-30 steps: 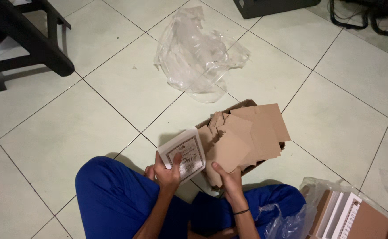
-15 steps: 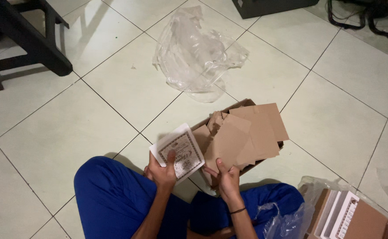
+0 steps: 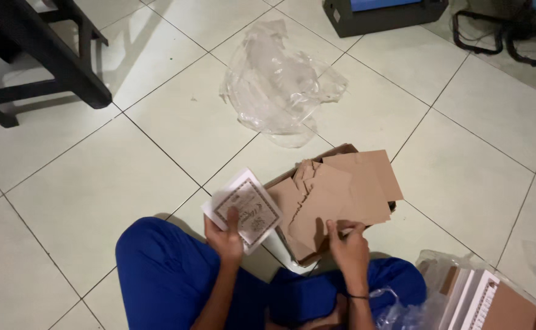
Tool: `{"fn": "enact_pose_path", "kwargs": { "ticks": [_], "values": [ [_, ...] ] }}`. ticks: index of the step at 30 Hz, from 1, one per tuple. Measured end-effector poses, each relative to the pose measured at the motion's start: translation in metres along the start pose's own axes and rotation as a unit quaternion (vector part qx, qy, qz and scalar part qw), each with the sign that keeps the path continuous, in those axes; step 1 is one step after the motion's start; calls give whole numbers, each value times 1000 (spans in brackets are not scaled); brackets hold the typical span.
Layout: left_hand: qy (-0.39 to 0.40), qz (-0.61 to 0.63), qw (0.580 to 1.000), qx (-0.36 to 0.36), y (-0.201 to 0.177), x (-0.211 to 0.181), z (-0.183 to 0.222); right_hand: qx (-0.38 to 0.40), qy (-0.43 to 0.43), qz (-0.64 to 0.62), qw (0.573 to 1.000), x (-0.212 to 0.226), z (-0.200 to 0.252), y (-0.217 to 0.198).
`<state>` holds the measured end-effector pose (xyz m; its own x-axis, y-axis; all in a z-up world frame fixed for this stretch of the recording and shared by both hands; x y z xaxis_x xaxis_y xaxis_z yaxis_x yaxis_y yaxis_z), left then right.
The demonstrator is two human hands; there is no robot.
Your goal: The person fits a brown paper cover over a booklet, aligns it, and places the covered booklet onto a stack on the floor.
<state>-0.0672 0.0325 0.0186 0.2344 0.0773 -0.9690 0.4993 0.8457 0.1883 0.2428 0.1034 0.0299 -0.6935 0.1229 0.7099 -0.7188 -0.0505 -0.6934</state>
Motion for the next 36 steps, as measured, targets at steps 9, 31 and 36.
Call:
{"fn": "enact_pose_path", "kwargs": {
  "ticks": [9, 31, 36],
  "values": [
    [227, -133, 866, 424, 35, -10, 87, 322, 208, -705, 596, -10, 50, 74],
    [26, -201, 684, 701, 42, -45, 281, -385, 53, -222, 894, -51, 316, -93],
    [-106, -175, 599, 775, 8, -35, 416, -518, 208, -328, 762, -159, 422, -116]
  ]
}}
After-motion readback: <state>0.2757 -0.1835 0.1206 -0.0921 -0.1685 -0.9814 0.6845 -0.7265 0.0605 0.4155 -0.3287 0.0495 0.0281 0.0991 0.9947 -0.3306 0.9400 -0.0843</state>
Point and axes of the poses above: each hand's wrist, its own z-axis away from the middle knuckle, its own y-axis out of the palm, x = y × z, the point moved 6 cm from there along -z, towards the middle knuckle, and after that the axes turned 10 degrees about -y, right-handed, at the moved point
